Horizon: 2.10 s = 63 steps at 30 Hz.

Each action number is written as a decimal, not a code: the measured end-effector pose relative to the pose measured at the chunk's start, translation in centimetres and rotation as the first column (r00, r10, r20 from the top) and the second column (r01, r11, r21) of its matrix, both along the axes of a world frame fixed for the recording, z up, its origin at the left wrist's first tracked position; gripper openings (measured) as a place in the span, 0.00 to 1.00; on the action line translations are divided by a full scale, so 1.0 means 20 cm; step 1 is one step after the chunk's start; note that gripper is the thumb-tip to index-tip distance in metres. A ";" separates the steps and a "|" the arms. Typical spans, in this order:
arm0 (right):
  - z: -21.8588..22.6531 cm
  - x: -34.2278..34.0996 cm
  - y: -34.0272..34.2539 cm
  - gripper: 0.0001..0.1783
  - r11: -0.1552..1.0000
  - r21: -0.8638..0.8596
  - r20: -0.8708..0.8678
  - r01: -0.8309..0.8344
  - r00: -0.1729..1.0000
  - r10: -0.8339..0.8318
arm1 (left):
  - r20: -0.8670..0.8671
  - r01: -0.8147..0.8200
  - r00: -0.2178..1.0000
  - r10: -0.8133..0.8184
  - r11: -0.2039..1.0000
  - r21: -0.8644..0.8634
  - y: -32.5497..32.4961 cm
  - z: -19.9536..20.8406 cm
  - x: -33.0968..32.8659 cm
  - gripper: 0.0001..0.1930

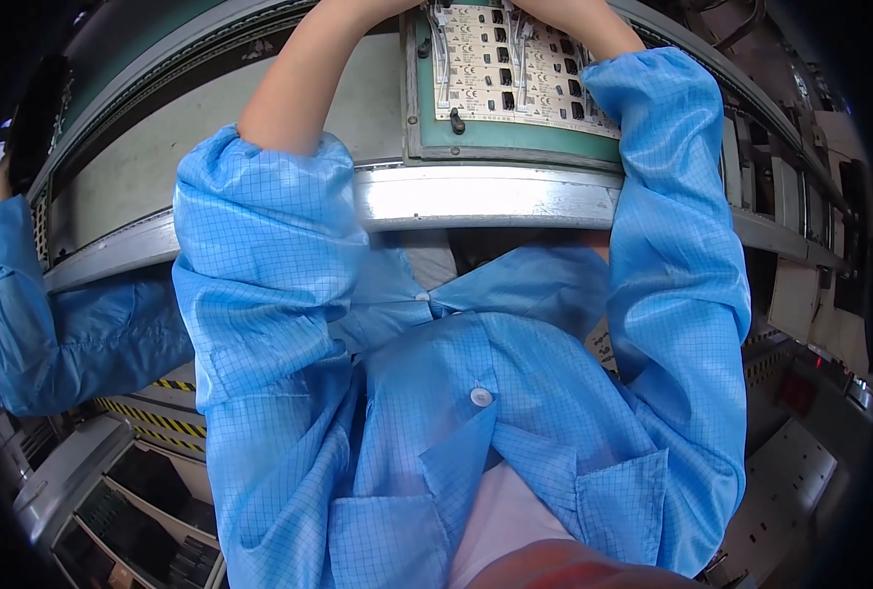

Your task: Assembling small electronic components onto a larger circuit board panel.

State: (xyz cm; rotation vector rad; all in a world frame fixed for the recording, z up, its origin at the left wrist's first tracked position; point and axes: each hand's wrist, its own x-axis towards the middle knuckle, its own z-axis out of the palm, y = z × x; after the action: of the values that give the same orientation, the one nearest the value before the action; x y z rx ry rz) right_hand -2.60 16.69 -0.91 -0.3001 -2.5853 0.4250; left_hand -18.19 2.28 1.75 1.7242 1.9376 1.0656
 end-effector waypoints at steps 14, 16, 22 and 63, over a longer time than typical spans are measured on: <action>0.08 0.07 0.01 0.11 0.977 -0.213 0.154 -0.008 0.987 0.042 | 0.023 0.030 0.999 -0.030 1.000 0.004 0.00 0.02 0.00 0.10; 0.08 0.08 0.03 0.11 0.976 -0.219 0.164 -0.001 0.986 0.038 | 0.398 0.241 0.894 -0.204 0.969 -0.047 -0.01 0.04 -0.05 0.11; 0.18 0.08 -0.08 0.15 0.959 -0.248 0.221 0.134 0.972 -0.079 | -0.181 0.084 0.980 -0.080 0.996 0.015 -0.02 0.03 0.02 0.11; 0.06 0.59 -0.43 0.25 0.938 0.346 0.251 0.014 0.962 -0.107 | -0.829 0.136 0.553 -0.082 0.991 -0.007 -0.45 -0.04 0.20 0.33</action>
State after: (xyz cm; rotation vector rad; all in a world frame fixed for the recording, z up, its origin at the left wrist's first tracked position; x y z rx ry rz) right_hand 9.28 8.04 0.34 -0.3309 -2.8399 -0.1003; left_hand -14.23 -6.71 0.86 2.6655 2.2204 0.1940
